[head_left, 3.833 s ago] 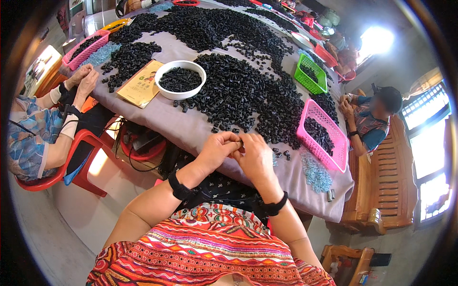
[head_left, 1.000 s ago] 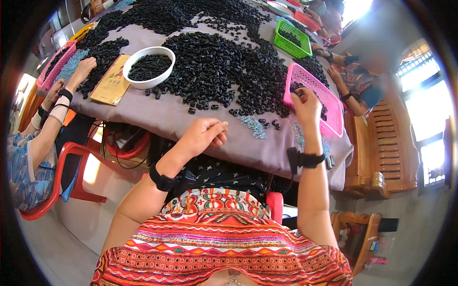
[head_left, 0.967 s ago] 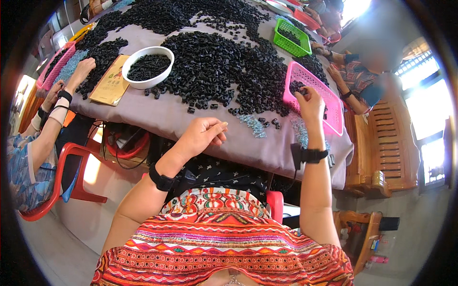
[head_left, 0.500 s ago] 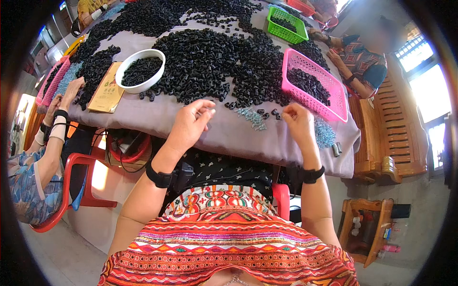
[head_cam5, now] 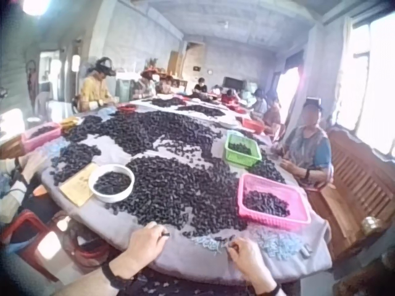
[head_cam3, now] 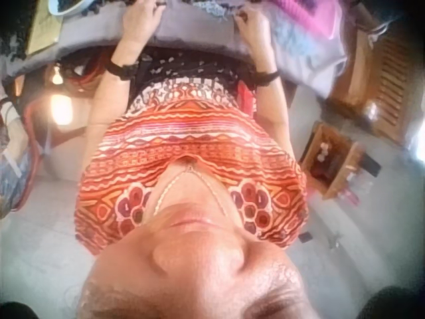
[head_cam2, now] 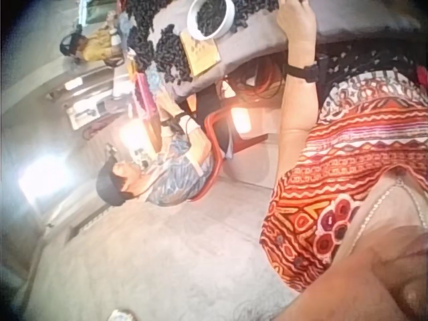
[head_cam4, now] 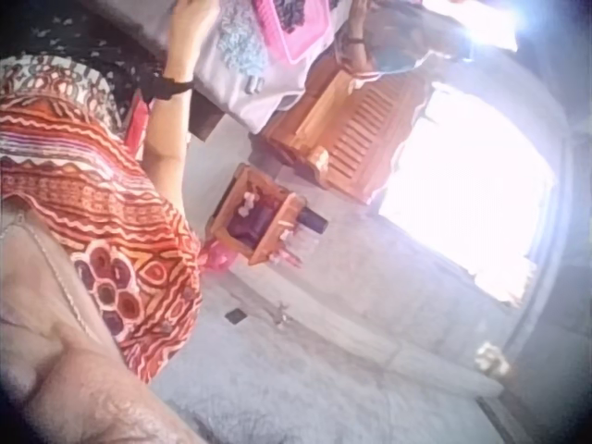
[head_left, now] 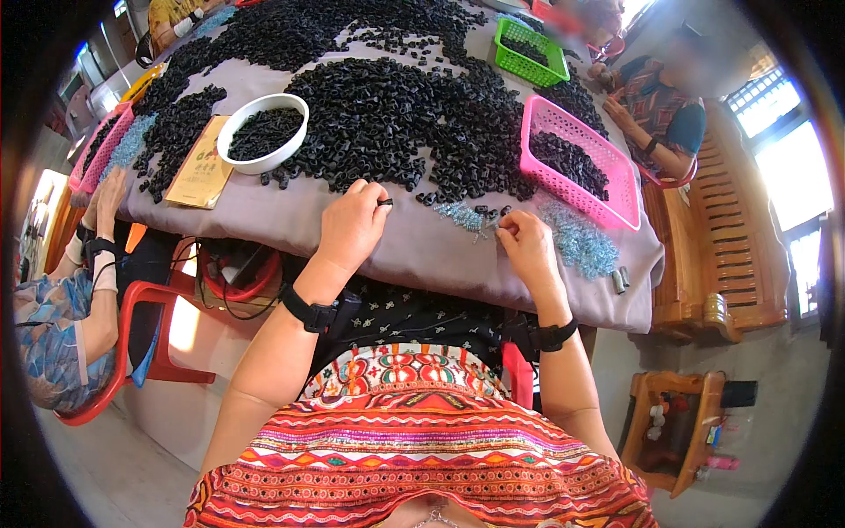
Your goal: Assemble small shoe components by inserting blue plastic parts into black rubber housings.
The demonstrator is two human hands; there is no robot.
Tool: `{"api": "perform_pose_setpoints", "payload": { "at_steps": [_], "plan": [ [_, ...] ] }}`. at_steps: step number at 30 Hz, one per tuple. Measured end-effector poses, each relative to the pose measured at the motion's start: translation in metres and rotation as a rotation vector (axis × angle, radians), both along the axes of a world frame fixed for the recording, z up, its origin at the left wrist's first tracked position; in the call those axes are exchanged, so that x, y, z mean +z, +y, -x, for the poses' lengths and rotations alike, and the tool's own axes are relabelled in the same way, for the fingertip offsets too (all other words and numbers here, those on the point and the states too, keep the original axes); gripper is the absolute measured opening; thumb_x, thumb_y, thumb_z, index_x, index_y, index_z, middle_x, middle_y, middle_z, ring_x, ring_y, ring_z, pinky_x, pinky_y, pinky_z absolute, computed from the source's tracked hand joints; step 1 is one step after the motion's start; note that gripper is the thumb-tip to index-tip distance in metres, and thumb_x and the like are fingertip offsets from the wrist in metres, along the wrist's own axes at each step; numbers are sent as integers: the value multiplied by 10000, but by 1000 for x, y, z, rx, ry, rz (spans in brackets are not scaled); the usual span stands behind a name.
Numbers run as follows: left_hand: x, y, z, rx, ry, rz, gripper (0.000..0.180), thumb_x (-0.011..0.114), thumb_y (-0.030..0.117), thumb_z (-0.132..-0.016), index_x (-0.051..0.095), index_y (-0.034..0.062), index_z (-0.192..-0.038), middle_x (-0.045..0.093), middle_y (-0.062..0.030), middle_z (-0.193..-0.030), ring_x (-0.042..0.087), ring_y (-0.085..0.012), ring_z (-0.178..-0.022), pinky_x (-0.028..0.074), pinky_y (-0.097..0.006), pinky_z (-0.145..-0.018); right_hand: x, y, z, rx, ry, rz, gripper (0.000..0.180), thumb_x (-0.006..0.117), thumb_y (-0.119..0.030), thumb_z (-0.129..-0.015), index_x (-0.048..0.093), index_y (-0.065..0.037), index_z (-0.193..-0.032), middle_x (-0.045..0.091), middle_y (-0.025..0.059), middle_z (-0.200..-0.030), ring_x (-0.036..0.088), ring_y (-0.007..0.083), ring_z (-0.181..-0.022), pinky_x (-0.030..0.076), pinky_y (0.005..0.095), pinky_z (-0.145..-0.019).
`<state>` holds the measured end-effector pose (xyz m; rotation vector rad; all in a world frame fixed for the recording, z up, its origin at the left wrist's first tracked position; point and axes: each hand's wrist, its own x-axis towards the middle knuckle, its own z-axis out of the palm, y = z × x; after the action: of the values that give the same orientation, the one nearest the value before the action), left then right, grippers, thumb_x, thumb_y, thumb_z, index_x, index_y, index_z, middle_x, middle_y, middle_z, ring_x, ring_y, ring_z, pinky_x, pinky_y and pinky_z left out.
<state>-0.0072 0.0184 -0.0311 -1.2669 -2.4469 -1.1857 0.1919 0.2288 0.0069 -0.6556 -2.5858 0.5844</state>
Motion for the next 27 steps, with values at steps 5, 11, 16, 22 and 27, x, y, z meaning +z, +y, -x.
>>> {"api": "perform_pose_setpoints", "payload": {
  "at_steps": [5,11,16,22,27],
  "plan": [
    [-7,-3,-1,-17,-64,-187,99,682,113,-867,635,52,-930,590,-80,-827,621,-243,-706,494,-332,-645,-1,6,-3,-26,24,142,150,682,-22,-777,651,24,-917,654,187,-857,650,333,-787,519,408,-741],
    [-11,-4,2,-88,-107,-350,98,639,86,-910,614,19,-977,617,-80,-862,621,-186,-718,492,-297,-648,0,7,-8,-10,-20,38,129,667,-14,-760,632,22,-879,643,203,-858,637,372,-830,512,432,-760],
    [-11,-8,3,-157,-386,-335,137,575,89,-958,622,4,-1055,673,-66,-903,615,-112,-744,492,-258,-664,-2,4,-12,-32,-31,-29,89,610,-1,-776,617,17,-863,621,211,-846,616,408,-845,497,468,-773],
    [-7,-12,2,-225,-287,-357,228,526,93,-983,625,27,-1178,683,-46,-871,607,-94,-726,494,-241,-675,6,-3,-16,-34,-29,-27,120,607,-14,-767,654,12,-874,606,209,-862,615,389,-844,503,442,-783],
    [3,-17,-11,-206,-593,-288,165,543,92,-980,588,12,-1117,666,-43,-882,619,-74,-794,492,-225,-688,13,-17,-14,29,49,-32,143,641,-27,-744,654,15,-880,611,176,-825,626,356,-792,514,408,-743]
  ]
}}
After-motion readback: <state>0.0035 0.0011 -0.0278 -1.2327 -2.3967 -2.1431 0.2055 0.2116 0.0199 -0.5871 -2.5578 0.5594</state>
